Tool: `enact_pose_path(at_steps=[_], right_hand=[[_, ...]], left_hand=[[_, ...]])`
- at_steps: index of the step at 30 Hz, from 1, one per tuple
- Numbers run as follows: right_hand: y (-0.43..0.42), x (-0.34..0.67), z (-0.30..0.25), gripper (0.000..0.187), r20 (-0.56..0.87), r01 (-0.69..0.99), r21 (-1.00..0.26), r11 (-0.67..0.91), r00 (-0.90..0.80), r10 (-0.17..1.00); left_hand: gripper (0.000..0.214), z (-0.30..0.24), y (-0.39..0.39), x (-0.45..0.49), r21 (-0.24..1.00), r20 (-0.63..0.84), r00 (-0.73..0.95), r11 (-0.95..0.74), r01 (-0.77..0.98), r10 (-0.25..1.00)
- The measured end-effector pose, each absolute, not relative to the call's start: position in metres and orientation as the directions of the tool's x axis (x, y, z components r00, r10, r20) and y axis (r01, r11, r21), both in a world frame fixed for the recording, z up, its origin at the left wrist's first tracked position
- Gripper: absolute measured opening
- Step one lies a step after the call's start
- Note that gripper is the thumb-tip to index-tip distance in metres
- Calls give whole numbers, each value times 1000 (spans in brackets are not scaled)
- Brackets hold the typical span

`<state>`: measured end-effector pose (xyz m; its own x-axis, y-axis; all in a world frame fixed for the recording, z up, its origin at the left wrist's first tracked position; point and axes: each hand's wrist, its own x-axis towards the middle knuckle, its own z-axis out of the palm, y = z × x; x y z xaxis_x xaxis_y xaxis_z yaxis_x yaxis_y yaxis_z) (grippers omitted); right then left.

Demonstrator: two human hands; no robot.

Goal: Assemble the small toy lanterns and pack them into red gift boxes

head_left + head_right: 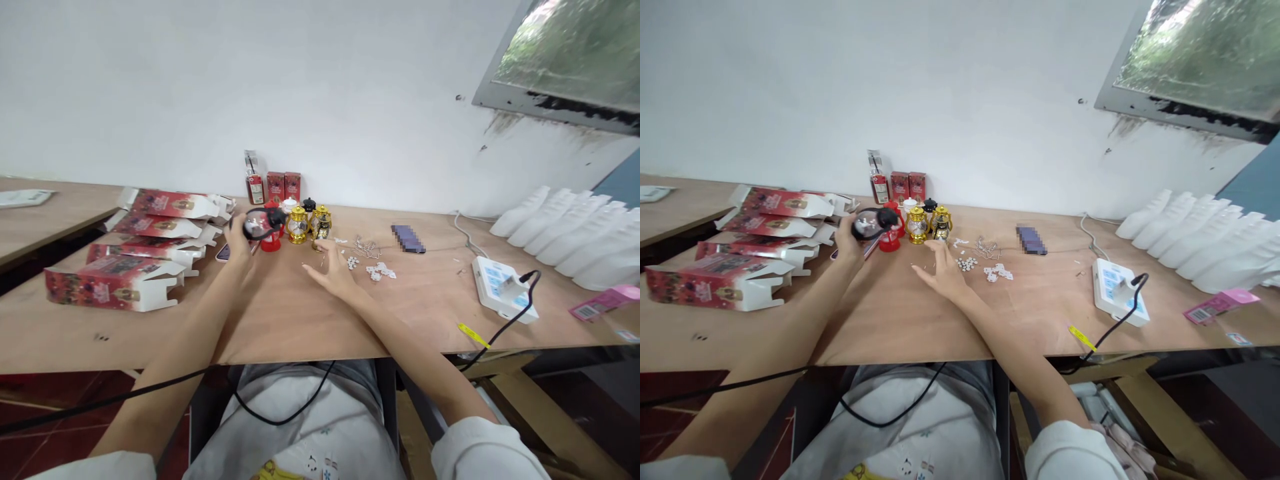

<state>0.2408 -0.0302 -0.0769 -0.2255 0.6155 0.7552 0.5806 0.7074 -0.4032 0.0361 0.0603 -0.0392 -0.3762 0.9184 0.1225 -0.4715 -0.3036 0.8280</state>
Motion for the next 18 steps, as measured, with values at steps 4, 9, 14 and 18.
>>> enact_pose_path(at_steps=[4, 9, 14, 18], right_hand=[[-29, 243, -77, 55, 799, 543, -440, 715, -127, 588], [-29, 245, -78, 56, 780, 567, -437, 698, -147, 608], [-25, 247, -79, 52, 770, 633, -379, 674, -188, 610], [-21, 250, -81, 53, 760, 626, -392, 674, -192, 621]], left_hand=[[26, -49, 48, 57, 899, 268, -402, -377, -222, 876], [20, -62, 39, 68, 879, 474, -240, -473, 68, 847], [21, -65, 35, 74, 885, 465, -175, -460, 71, 868], [21, -64, 31, 78, 889, 457, -136, -454, 50, 879]])
